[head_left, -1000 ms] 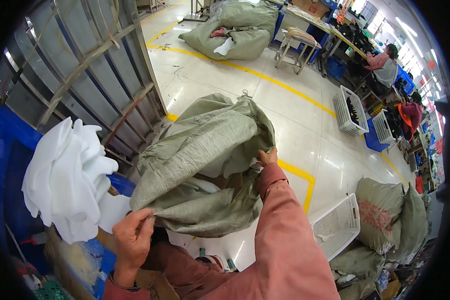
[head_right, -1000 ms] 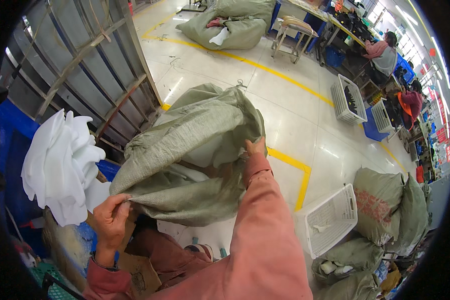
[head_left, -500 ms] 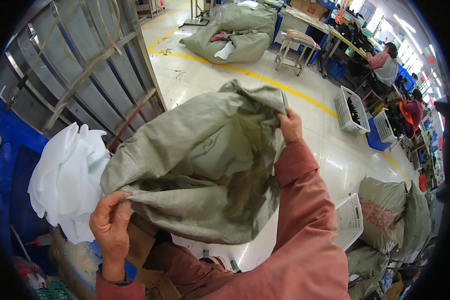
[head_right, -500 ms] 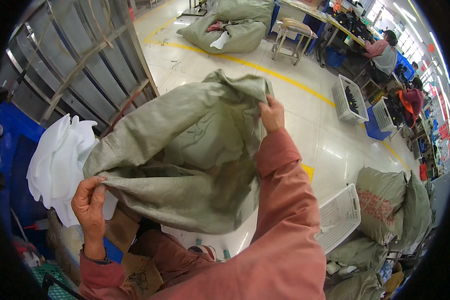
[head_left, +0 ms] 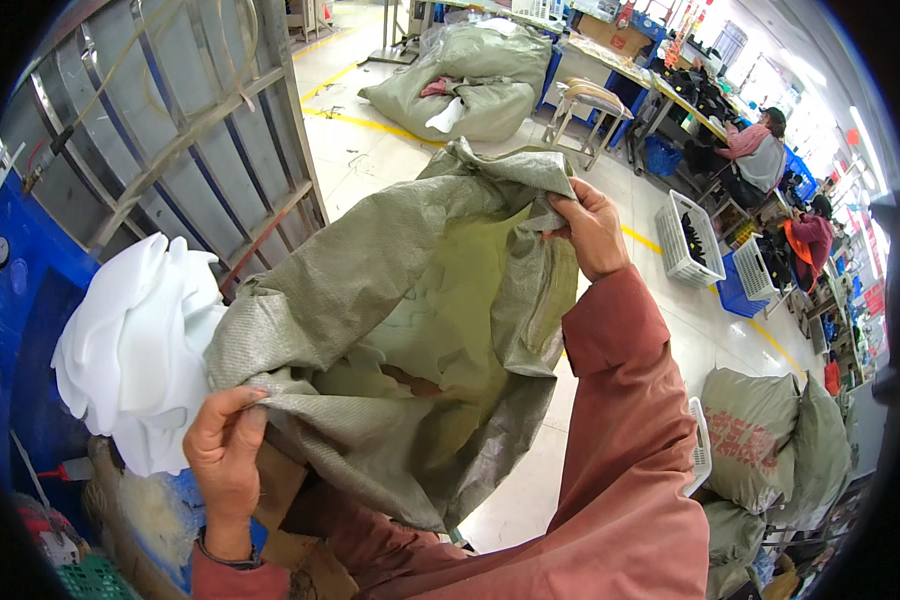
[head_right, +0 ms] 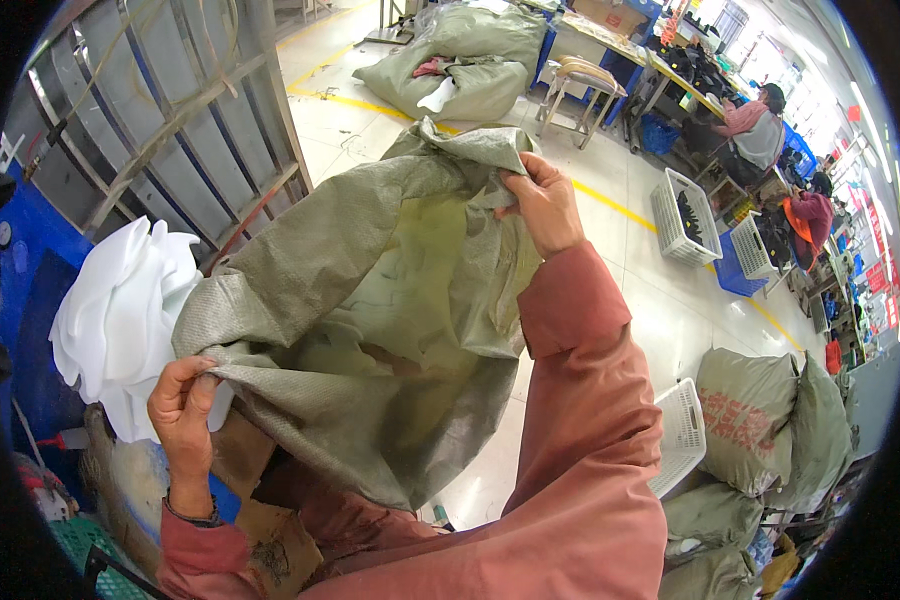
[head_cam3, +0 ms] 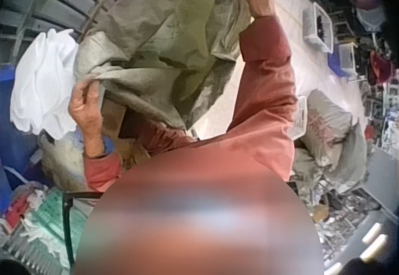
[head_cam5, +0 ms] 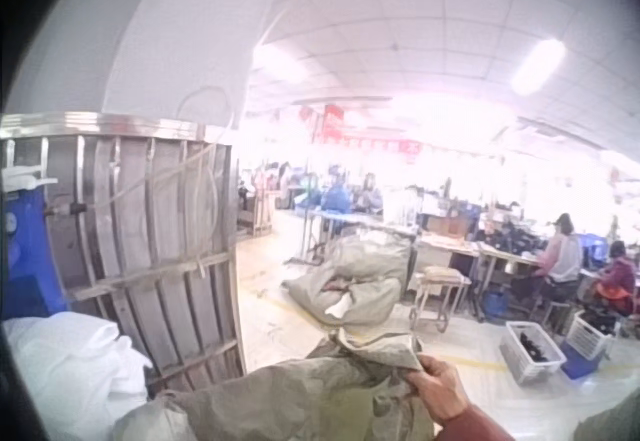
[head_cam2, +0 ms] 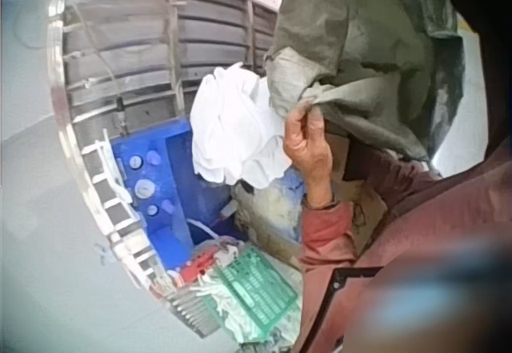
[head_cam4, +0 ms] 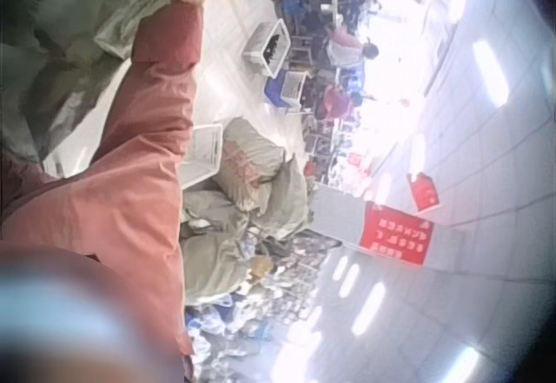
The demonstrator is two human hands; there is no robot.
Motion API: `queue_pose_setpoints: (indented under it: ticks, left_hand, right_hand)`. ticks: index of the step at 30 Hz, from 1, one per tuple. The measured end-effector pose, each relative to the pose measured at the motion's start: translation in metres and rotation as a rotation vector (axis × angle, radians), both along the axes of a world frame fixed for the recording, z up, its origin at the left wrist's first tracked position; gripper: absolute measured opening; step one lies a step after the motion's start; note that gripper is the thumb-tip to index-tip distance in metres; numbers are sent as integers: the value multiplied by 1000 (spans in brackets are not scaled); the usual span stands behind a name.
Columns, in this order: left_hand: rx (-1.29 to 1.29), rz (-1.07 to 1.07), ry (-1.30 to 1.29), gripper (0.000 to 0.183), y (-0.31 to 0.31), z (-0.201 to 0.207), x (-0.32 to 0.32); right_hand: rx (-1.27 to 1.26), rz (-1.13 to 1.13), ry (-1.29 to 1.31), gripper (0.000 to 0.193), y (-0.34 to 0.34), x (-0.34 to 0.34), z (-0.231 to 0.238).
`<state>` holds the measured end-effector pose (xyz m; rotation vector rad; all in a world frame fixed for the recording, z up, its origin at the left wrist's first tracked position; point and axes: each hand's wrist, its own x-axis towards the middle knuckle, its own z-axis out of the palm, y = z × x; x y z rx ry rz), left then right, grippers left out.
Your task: The person repeatedly picks white foam pieces from a green basket, places them under a press-like machine, and trims their edges. Trimmed pieces are set aside on the work surface. The person also retrieves additional foam pieces from a large sack and continues the trimming cycle.
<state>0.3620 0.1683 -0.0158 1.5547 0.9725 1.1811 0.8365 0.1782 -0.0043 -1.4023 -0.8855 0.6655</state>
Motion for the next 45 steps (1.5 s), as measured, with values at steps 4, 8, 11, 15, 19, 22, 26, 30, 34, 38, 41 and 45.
queue_pose_setpoints:
  ticks: [4,8,11,15,19,22,26,30,34,38,41,45]
  left_hand:
    - [-8,-4,9,14,1,-8,-3]
    - [-22,11,-30,13,3,-10,-2]
    - [-45,14,-56,13,2,-15,-4]
    - [-50,77,-11,14,-5,-22,-15]
    - [52,98,-112,16,-17,-14,-17]
    - [60,27,-198,16,-10,3,4]
    - [-5,88,-39,21,35,-3,48]
    - [-44,0,116,21,4,-14,26]
    - [-127,92,-8,17,-38,-30,-19]
    - [-111,149,72,13,-62,-22,-46]
    - [-130,177,105,14,-64,-18,-50]
    - [-144,150,166,15,-65,-17,-44]
  right_hand:
    - [-4,25,75,29,-7,-2,-19]
    - [-17,60,54,31,-12,-7,-21]
    - [-26,93,40,36,-16,-13,-23]
    - [-84,117,27,45,-25,-26,-36]
    - [-92,149,-30,47,-37,-32,-48]
    - [-79,116,-18,47,-37,-31,-53]
    - [-80,124,-10,47,-34,-33,-57]
    - [-115,108,-17,48,-44,-34,-67]
    - [-150,117,-17,49,-60,-37,-84]
    - [-156,75,-61,50,-69,-33,-95]
    - [-171,50,-59,50,-75,-28,-100]
    - [-189,54,-57,52,-81,-29,-108]
